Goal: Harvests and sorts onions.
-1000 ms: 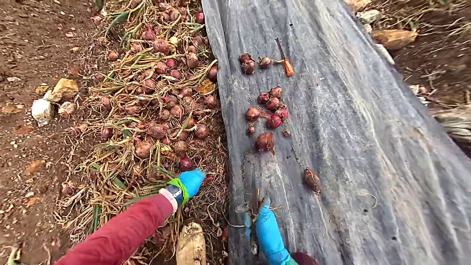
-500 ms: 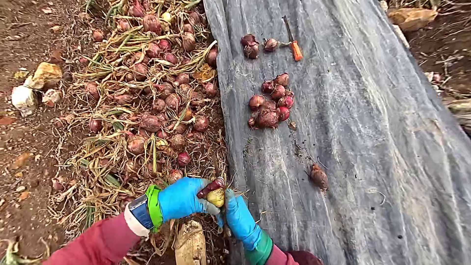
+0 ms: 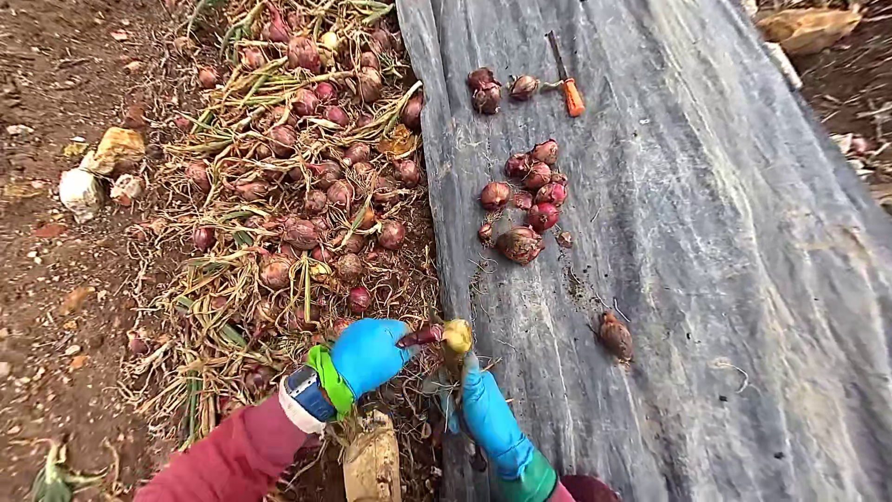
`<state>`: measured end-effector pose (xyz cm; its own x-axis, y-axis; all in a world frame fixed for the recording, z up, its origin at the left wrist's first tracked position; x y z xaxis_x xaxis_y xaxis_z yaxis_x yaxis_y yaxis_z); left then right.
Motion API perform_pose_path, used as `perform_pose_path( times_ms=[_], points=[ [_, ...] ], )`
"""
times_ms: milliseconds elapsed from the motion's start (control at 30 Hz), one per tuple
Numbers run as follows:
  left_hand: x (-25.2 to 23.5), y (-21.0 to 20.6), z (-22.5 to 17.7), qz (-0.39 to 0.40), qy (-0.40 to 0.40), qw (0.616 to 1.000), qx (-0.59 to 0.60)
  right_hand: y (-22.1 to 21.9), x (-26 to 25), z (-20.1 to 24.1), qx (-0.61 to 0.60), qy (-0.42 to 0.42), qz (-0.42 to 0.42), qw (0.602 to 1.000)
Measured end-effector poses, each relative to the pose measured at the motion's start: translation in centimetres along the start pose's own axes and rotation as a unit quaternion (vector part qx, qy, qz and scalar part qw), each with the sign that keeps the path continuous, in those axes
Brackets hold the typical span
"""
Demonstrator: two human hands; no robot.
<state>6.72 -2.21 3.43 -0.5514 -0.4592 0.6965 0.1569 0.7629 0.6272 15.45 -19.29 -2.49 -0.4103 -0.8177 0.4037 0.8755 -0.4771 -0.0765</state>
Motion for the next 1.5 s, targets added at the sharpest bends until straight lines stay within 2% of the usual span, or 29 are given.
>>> perform_pose_path(
  times_ms=[67, 100, 167, 233, 300, 333, 400, 500, 600, 633, 700, 767, 833, 900, 967, 1067, 1100, 1133, 1200, 1233, 1267, 1333, 1367, 1433, 1500],
  points=[
    [-0.5, 3.6, 6.6, -0.119, 0.111, 0.981, 0.109, 4.0, 0.8, 0.8, -0.058, 0.011, -0.128, 0.99],
    [0.0, 4.1, 10.3, -0.153, 0.168, 0.961, 0.154, 5.4, 1.3, 0.7, -0.069, 0.005, -0.164, 0.984],
    [0.5, 2.1, 16.1, -0.164, 0.25, 0.939, 0.17, 6.4, 2.3, -0.2, -0.078, -0.009, -0.178, 0.981],
    [-0.8, -2.1, 18.5, -0.122, 0.289, 0.944, 0.105, 5.2, 3.3, -1.8, -0.069, -0.028, -0.146, 0.986],
    [-2.9, -5.6, 17.3, -0.097, 0.3, 0.948, 0.041, 2.8, 4.3, -4.5, -0.066, -0.069, -0.113, 0.989],
    [-3.7, -6.2, 16.1, -0.114, 0.285, 0.951, 0.028, 1.5, 4.7, -5.6, -0.069, -0.083, -0.096, 0.989],
    [-5.3, -5.7, 14.5, -0.158, 0.24, 0.957, 0.043, -1.0, 5.2, -7.2, -0.077, -0.105, -0.069, 0.989],
    [-5.8, -4.5, 14.6, -0.187, 0.192, 0.959, 0.097, -2.7, 6.2, -8.9, -0.105, -0.147, -0.056, 0.982],
    [-4.7, -2.6, 13.7, -0.141, 0.148, 0.955, 0.214, -3.7, 4.7, -10.6, -0.156, -0.192, -0.041, 0.968],
    [-3.9, -2.0, 12.4, -0.117, 0.129, 0.961, 0.217, -4.1, 3.8, -10.6, -0.156, -0.19, -0.021, 0.969],
    [-2.6, 0.4, 8.8, -0.083, 0.082, 0.986, 0.117, -4.9, 0.9, -8.3, -0.146, -0.131, 0.031, 0.98],
    [-1.4, 1.6, 5.3, -0.033, 0.032, 0.999, -0.024, -5.4, -1.6, -3.7, -0.122, -0.052, 0.061, 0.989],
    [0.1, 1.7, 2.2, 0.025, -0.036, 0.992, -0.12, -5.5, -3.6, 0.9, -0.054, 0.014, 0.07, 0.996],
    [1.0, 2.7, 1.0, 0.045, -0.071, 0.984, -0.157, -5.3, -4.7, 3.4, 0.039, 0.05, 0.08, 0.995],
    [0.6, 4.8, 2.1, -0.008, -0.046, 0.983, -0.176, -4.8, -4.8, 3.3, 0.056, 0.006, 0.1, 0.993],
    [0.6, 6.9, 4.4, -0.14, 0.024, 0.985, -0.102, -3.4, -3.3, 0.7, 0.017, -0.056, 0.07, 0.996],
    [1.2, 6.3, 3.8, -0.144, 0.02, 0.986, -0.082, -3.5, -2.7, -0.3, 0.047, -0.069, 0.085, 0.993],
    [1.9, 4.6, 2.5, -0.11, 0.002, 0.989, -0.094, -3.9, -1.9, -1.1, 0.09, -0.073, 0.121, 0.986],
    [3.3, -0.5, -1.3, 0.024, -0.056, 0.988, -0.143, -4.4, -0.7, -0.6, 0.129, -0.04, 0.156, 0.978],
    [3.5, -1.9, -2.2, 0.06, -0.064, 0.986, -0.139, -3.8, -0.4, 0.0, 0.111, -0.026, 0.133, 0.985],
    [3.0, -1.5, -2.0, 0.046, -0.045, 0.991, -0.117, -2.5, -0.2, 0.7, 0.072, -0.011, 0.082, 0.994],
    [0.4, 2.5, 1.8, -0.076, 0.043, 0.995, -0.055, 1.1, 0.1, 1.2, -0.023, -0.005, -0.05, 0.998],
    [-0.9, 4.5, 4.0, -0.139, 0.08, 0.986, -0.033, 2.6, 0.2, 1.0, -0.042, -0.01, -0.089, 0.995],
    [-3.8, 5.5, 6.6, -0.173, 0.109, 0.977, -0.068, 3.6, 0.4, 0.5, -0.04, -0.019, -0.093, 0.995],
    [-7.7, 3.2, 7.0, -0.129, 0.088, 0.972, -0.177, 2.7, 0.5, -0.4, -0.018, -0.028, -0.053, 0.998]
  ],
)
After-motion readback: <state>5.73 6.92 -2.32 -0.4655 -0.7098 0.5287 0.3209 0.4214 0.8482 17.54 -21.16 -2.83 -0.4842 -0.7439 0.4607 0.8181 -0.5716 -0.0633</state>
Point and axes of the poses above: each hand's wrist, its own x-axis away from the middle knuckle, its own y-axis out of the back of the hand, z = x × y, the point moved 10 cm from there along -x, towards the middle knuckle, and after that the axes turned 6 degrees about y, right-handed, at the moved point
